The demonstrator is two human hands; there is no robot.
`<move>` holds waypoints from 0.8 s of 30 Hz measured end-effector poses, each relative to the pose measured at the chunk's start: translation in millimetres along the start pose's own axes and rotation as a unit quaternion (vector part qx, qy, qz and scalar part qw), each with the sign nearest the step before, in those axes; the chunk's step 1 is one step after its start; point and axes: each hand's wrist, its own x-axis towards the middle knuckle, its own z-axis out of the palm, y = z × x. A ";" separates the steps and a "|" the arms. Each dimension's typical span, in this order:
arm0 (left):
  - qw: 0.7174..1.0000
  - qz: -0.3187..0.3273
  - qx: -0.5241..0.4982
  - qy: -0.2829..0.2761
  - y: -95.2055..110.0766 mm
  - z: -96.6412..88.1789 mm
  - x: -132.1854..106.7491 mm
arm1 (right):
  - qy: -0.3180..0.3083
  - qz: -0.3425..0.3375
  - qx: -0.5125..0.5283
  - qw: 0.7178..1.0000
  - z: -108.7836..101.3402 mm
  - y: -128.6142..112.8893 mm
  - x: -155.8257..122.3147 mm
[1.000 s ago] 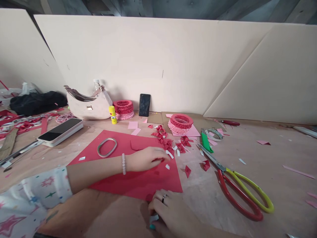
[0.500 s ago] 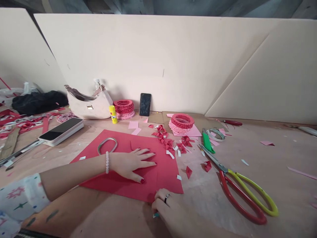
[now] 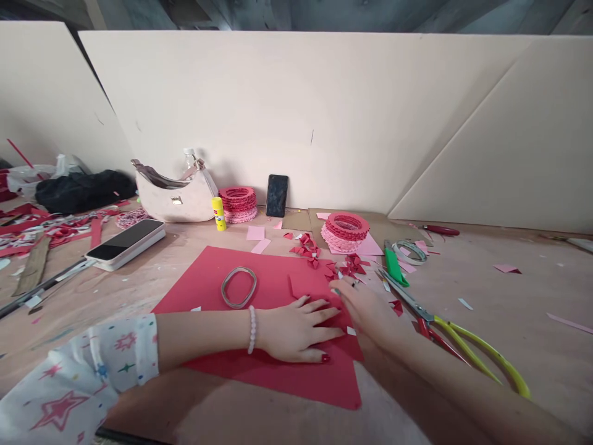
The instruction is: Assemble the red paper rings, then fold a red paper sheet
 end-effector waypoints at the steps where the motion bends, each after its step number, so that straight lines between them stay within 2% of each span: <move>1: 1.000 0.002 0.000 0.011 2.4 -2.0 2.9 | 0.015 0.016 -0.019 1.000 -1.7 9.0 6.8; 3: 0.999 0.003 -0.008 0.034 4.0 -7.5 5.5 | 0.045 0.016 -0.094 0.994 -4.6 21.7 16.1; 5: 0.998 -0.001 -0.021 0.055 -0.3 -13.6 2.0 | 0.068 0.024 -0.133 0.989 -5.2 24.6 18.2; 8: 0.997 -0.017 -0.021 0.072 -17.6 -19.5 -14.9 | 0.062 0.007 -0.117 0.991 -2.7 8.7 6.9; 10: 0.998 -0.028 -0.002 0.060 -32.9 -19.0 -29.4 | 0.028 -0.040 -0.076 0.996 -1.3 -10.6 -6.3; 12: 0.998 -0.044 0.022 0.032 -46.3 -15.5 -40.7 | -0.037 -0.096 -0.022 0.994 -1.0 -30.5 -18.4; 15: 0.997 -0.067 0.033 0.013 -56.2 -9.5 -45.3 | -0.137 -0.131 0.065 0.980 -2.0 -51.7 -27.5; 19: 0.999 -0.037 0.037 0.012 -54.3 -7.1 -36.6 | -0.219 -0.151 0.136 0.954 -5.7 -59.7 -26.9; 22: 0.999 -0.016 0.034 0.014 -59.7 -8.8 -36.6 | -0.236 -0.158 0.159 0.945 -9.9 -57.3 -27.9; 24: 0.999 -0.025 0.038 0.022 -71.7 -10.9 -44.3 | -0.233 -0.161 0.169 0.944 -12.1 -54.9 -30.2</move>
